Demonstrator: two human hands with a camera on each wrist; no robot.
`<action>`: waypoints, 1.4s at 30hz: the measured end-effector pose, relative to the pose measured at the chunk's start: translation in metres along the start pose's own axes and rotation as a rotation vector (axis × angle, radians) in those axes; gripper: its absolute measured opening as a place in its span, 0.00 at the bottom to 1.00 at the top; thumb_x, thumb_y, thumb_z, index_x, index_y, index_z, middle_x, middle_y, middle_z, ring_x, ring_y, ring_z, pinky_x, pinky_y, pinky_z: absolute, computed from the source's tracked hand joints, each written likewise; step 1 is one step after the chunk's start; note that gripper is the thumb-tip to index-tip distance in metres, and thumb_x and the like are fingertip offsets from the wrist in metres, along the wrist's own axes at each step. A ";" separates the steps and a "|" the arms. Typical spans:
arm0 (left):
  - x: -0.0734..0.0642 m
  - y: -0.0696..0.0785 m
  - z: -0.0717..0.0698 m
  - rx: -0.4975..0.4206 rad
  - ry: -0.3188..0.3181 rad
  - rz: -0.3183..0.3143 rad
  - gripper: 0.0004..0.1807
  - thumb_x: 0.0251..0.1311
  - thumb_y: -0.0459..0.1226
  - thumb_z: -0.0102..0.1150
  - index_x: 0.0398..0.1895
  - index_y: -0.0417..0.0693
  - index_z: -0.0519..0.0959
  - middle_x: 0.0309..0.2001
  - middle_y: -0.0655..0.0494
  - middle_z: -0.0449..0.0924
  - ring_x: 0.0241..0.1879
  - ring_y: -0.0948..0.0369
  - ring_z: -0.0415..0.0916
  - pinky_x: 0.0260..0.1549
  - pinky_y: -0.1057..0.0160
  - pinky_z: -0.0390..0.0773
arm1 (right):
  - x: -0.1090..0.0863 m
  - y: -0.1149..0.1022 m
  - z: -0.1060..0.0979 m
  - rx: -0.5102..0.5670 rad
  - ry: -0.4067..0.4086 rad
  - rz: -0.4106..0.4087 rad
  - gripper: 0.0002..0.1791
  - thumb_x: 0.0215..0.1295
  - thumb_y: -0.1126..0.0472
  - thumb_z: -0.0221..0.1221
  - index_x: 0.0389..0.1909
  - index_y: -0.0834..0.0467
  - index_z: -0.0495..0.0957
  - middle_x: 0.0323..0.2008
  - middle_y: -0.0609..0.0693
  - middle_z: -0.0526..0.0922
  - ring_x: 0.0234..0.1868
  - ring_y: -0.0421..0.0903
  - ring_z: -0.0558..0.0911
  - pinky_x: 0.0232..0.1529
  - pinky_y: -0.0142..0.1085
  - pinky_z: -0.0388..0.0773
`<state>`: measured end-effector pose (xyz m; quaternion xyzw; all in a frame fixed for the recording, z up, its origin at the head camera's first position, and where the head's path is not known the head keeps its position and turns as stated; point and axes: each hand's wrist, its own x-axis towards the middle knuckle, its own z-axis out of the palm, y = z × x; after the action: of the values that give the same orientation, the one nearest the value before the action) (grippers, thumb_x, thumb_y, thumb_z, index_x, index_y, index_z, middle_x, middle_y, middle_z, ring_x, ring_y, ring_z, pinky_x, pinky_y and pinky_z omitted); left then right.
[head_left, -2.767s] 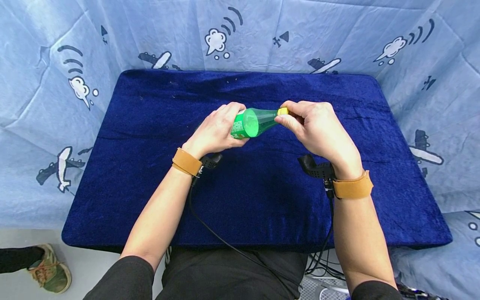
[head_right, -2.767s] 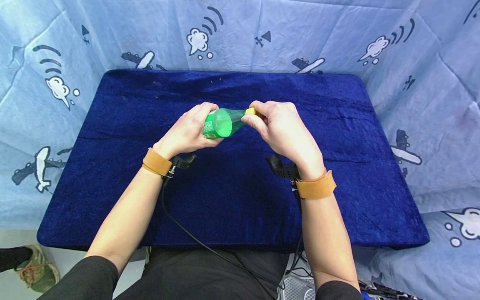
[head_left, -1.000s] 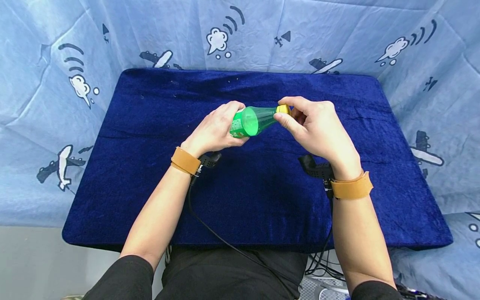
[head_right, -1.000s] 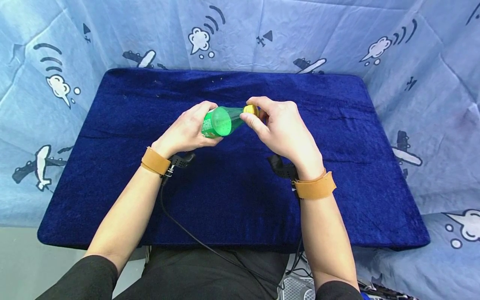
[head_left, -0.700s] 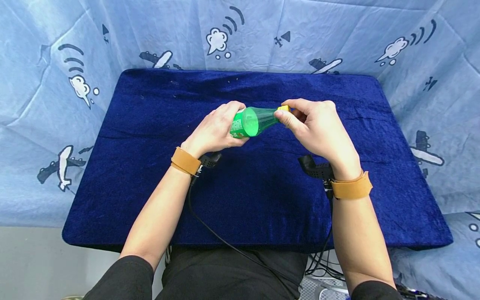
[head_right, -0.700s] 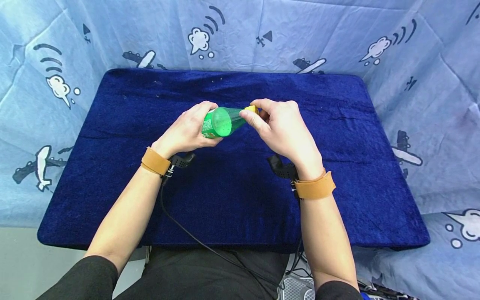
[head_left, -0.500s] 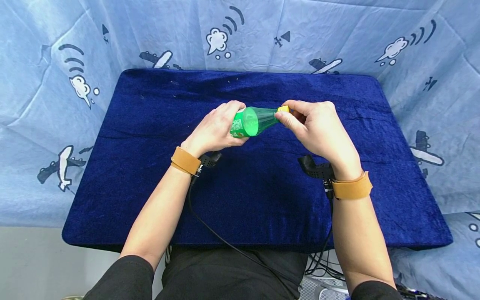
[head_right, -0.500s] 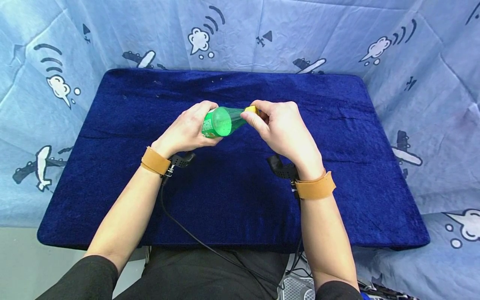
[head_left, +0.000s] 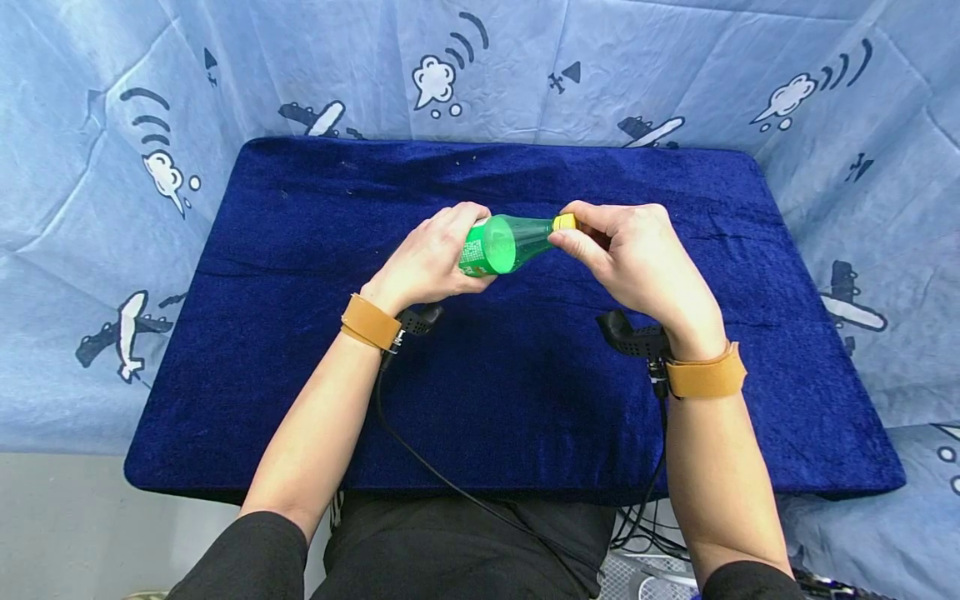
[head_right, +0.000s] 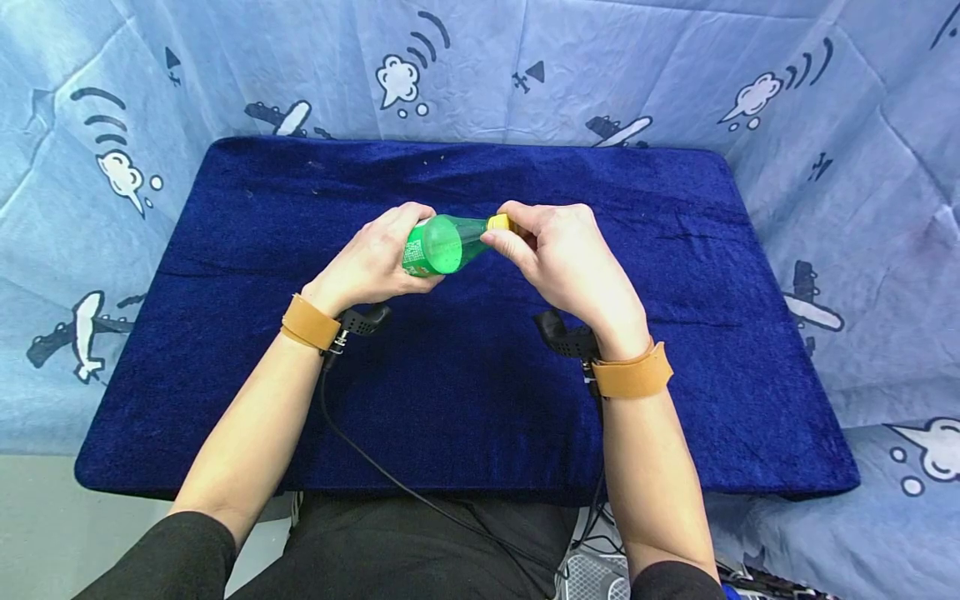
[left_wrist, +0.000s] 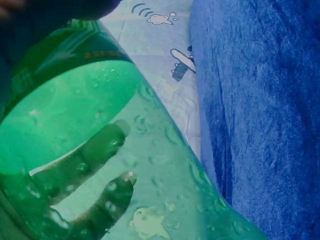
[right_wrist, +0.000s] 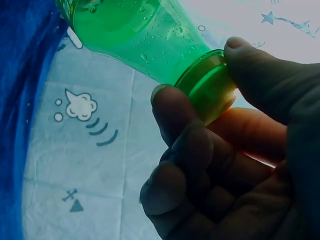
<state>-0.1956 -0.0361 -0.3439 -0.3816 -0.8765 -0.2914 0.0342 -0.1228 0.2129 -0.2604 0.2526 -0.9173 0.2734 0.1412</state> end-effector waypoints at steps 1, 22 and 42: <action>0.000 0.000 0.000 0.001 0.001 0.003 0.37 0.53 0.45 0.76 0.62 0.40 0.71 0.55 0.45 0.78 0.51 0.50 0.76 0.55 0.50 0.76 | 0.000 0.000 0.000 -0.003 -0.001 -0.003 0.05 0.71 0.59 0.66 0.34 0.55 0.84 0.19 0.44 0.69 0.20 0.39 0.64 0.22 0.27 0.55; -0.001 -0.003 0.003 0.004 -0.007 0.009 0.37 0.52 0.45 0.77 0.61 0.40 0.71 0.54 0.45 0.78 0.51 0.49 0.76 0.55 0.49 0.76 | 0.000 0.004 0.001 -0.018 -0.027 -0.056 0.07 0.65 0.65 0.70 0.42 0.58 0.85 0.25 0.48 0.76 0.26 0.41 0.70 0.29 0.27 0.62; -0.001 -0.006 -0.001 -0.041 -0.009 -0.035 0.37 0.53 0.46 0.76 0.62 0.42 0.71 0.55 0.47 0.78 0.52 0.51 0.75 0.56 0.51 0.76 | 0.003 0.000 0.006 0.010 0.009 0.039 0.18 0.66 0.63 0.69 0.55 0.62 0.83 0.30 0.54 0.81 0.28 0.44 0.74 0.31 0.27 0.66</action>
<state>-0.1986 -0.0403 -0.3464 -0.3680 -0.8771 -0.3084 0.0173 -0.1260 0.2077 -0.2640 0.2343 -0.9201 0.2816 0.1388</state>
